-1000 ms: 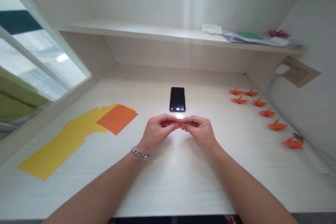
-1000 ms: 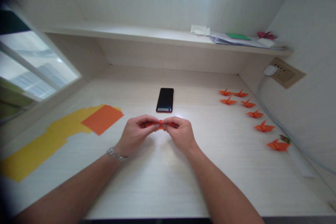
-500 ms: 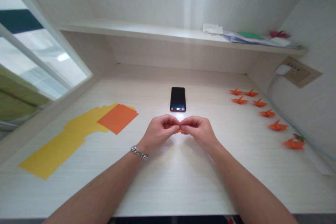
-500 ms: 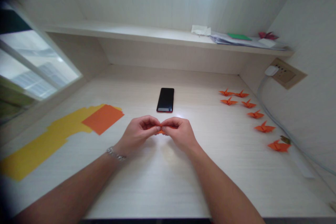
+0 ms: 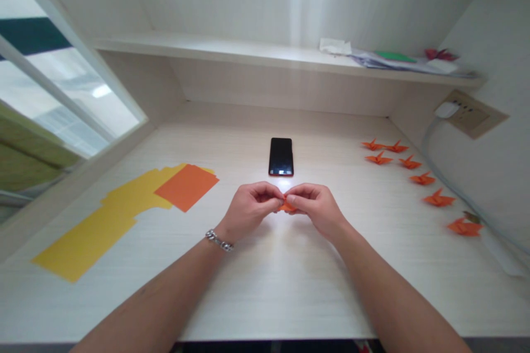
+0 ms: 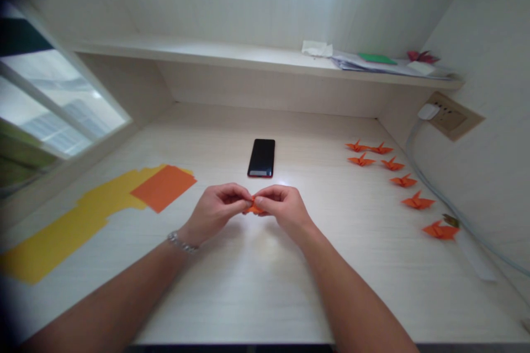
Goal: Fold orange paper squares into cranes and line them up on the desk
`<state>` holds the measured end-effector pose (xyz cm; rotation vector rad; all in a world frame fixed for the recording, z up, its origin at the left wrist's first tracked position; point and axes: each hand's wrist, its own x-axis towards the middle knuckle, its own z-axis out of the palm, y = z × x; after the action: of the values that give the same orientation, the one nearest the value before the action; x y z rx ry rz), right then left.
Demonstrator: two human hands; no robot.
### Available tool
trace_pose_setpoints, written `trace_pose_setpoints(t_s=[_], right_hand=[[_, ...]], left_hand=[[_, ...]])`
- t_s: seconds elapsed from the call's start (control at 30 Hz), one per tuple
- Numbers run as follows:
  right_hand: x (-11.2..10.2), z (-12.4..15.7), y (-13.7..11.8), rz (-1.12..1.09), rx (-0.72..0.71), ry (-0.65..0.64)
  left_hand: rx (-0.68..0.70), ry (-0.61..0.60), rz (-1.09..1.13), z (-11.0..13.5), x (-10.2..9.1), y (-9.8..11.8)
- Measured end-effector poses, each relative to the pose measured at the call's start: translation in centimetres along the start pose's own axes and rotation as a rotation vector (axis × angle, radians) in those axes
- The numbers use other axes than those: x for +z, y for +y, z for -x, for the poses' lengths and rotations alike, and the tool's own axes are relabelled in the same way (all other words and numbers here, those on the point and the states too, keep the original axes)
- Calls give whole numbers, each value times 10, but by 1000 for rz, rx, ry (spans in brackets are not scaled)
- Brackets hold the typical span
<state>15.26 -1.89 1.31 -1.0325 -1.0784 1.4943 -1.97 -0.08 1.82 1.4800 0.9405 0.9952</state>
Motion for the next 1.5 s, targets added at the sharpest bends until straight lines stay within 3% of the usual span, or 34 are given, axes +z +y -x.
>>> trace_pose_setpoints(t_s=[0.23, 0.8, 1.13, 1.5], right_hand=[[-1, -1, 2, 81, -18, 18], [0, 0, 4, 288, -161, 43], [1, -3, 10, 49, -133, 29], [-1, -4, 9, 14, -80, -3]], left_hand=[[-29, -47, 5, 0, 2, 0], [-62, -9, 122, -2, 2, -1], [-44, 33, 135, -1, 1, -4], [-116, 71, 213, -3, -1, -4]])
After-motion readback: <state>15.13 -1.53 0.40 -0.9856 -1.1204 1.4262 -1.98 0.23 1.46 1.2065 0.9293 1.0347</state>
